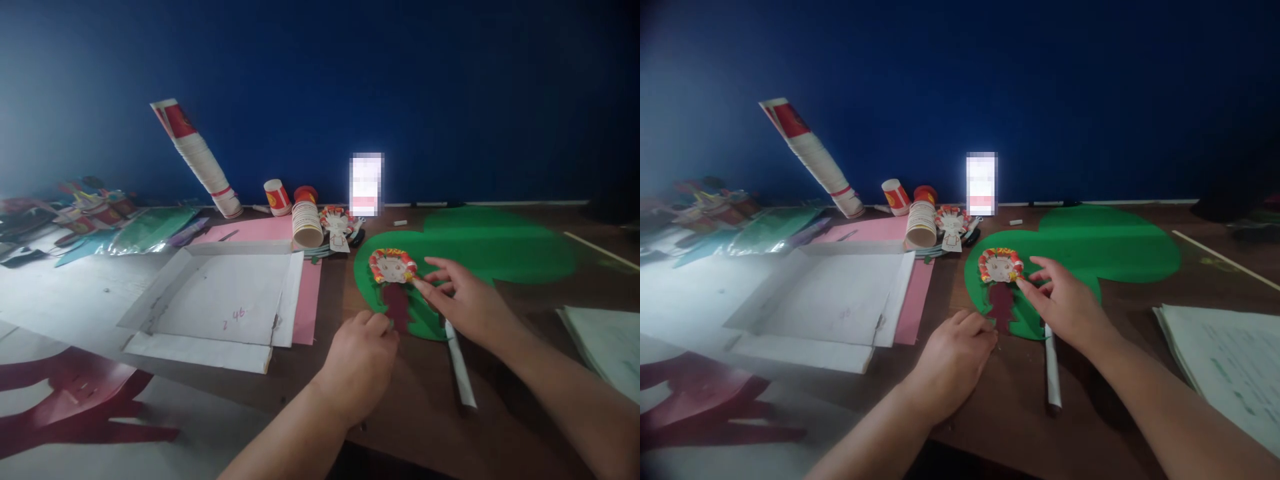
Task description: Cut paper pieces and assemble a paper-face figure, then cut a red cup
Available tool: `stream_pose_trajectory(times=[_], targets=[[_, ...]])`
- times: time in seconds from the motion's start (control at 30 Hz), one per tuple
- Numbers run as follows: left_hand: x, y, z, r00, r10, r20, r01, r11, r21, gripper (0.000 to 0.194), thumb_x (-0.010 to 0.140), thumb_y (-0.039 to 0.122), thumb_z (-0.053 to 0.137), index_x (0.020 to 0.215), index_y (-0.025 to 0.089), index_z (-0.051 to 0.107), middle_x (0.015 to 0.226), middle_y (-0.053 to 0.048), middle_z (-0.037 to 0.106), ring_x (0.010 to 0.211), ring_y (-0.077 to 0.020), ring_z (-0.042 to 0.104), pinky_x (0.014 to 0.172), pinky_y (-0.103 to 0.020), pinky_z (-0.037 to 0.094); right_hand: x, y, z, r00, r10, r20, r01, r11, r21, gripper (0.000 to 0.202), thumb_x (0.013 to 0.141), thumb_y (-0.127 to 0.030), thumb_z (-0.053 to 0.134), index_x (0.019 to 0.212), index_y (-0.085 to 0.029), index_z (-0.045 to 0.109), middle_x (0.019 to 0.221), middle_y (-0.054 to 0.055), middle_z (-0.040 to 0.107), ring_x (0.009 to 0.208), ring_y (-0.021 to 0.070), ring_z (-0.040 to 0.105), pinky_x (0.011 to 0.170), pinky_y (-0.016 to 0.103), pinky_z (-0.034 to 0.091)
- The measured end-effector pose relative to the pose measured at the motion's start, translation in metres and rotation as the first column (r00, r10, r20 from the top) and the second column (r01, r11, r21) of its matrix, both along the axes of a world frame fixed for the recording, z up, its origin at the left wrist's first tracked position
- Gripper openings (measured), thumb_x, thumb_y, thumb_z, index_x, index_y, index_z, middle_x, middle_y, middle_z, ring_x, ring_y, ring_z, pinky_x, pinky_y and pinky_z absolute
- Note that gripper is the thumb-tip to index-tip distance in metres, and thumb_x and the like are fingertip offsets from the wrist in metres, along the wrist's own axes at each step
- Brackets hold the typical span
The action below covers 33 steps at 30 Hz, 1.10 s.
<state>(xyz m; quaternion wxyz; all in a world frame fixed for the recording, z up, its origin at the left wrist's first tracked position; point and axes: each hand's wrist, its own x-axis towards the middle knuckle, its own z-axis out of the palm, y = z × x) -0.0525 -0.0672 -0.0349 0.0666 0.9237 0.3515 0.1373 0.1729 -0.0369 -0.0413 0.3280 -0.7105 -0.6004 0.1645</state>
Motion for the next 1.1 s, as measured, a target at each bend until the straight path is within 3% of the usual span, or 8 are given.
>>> stream_pose_trajectory(times=[0.17, 0.47, 0.8, 1.1], targets=[[-0.002, -0.001, 0.001, 1.000, 0.019, 0.001, -0.019, 0.999, 0.046, 0.017, 0.095, 0.023, 0.047, 0.088, 0.020, 0.062, 0.093, -0.002, 0.060, 0.089, -0.0195, 0.053, 0.075, -0.035, 0.048, -0.003, 0.012, -0.001, 0.985, -0.080, 0.152, 0.089, 0.995, -0.052, 0.076, 0.076, -0.069, 0.060, 0.136, -0.023, 0.050, 0.101, 0.007, 0.074, 0.070, 0.0239, 0.069, 0.055, 0.035, 0.049], [-0.004, -0.001, 0.007, 1.000, 0.013, 0.023, -0.013, 1.000, -0.006, 0.017, 0.095, 0.022, 0.048, 0.092, 0.020, 0.065, 0.094, -0.004, 0.061, 0.093, -0.0193, 0.053, 0.079, -0.034, 0.048, -0.011, 0.014, -0.004, 0.999, 0.026, 0.036, -0.027, 1.000, 0.011, 0.063, 0.077, -0.045, 0.068, 0.135, -0.028, 0.053, 0.090, 0.002, 0.074, 0.064, 0.0181, 0.066, 0.056, 0.030, 0.049], [-0.004, 0.000, 0.013, 1.000, 0.002, 0.014, -0.002, 1.000, -0.003, 0.020, 0.095, 0.024, 0.047, 0.089, 0.019, 0.065, 0.102, -0.005, 0.063, 0.096, -0.0206, 0.055, 0.081, -0.036, 0.049, -0.014, 0.012, -0.002, 0.994, 0.106, 0.034, -0.108, 0.992, 0.060, 0.053, 0.080, -0.038, 0.067, 0.131, -0.030, 0.059, 0.092, 0.002, 0.073, 0.069, 0.0181, 0.066, 0.066, 0.033, 0.052], [-0.005, 0.001, 0.004, 0.991, -0.074, 0.113, 0.079, 0.996, -0.039, 0.023, 0.096, 0.020, 0.045, 0.102, 0.017, 0.067, 0.112, -0.006, 0.068, 0.113, -0.0200, 0.057, 0.100, -0.036, 0.046, -0.011, 0.014, -0.006, 0.988, 0.125, 0.092, -0.130, 0.990, 0.051, 0.049, 0.081, -0.038, 0.066, 0.129, -0.031, 0.061, 0.094, 0.002, 0.074, 0.069, 0.0181, 0.067, 0.061, 0.031, 0.051]])
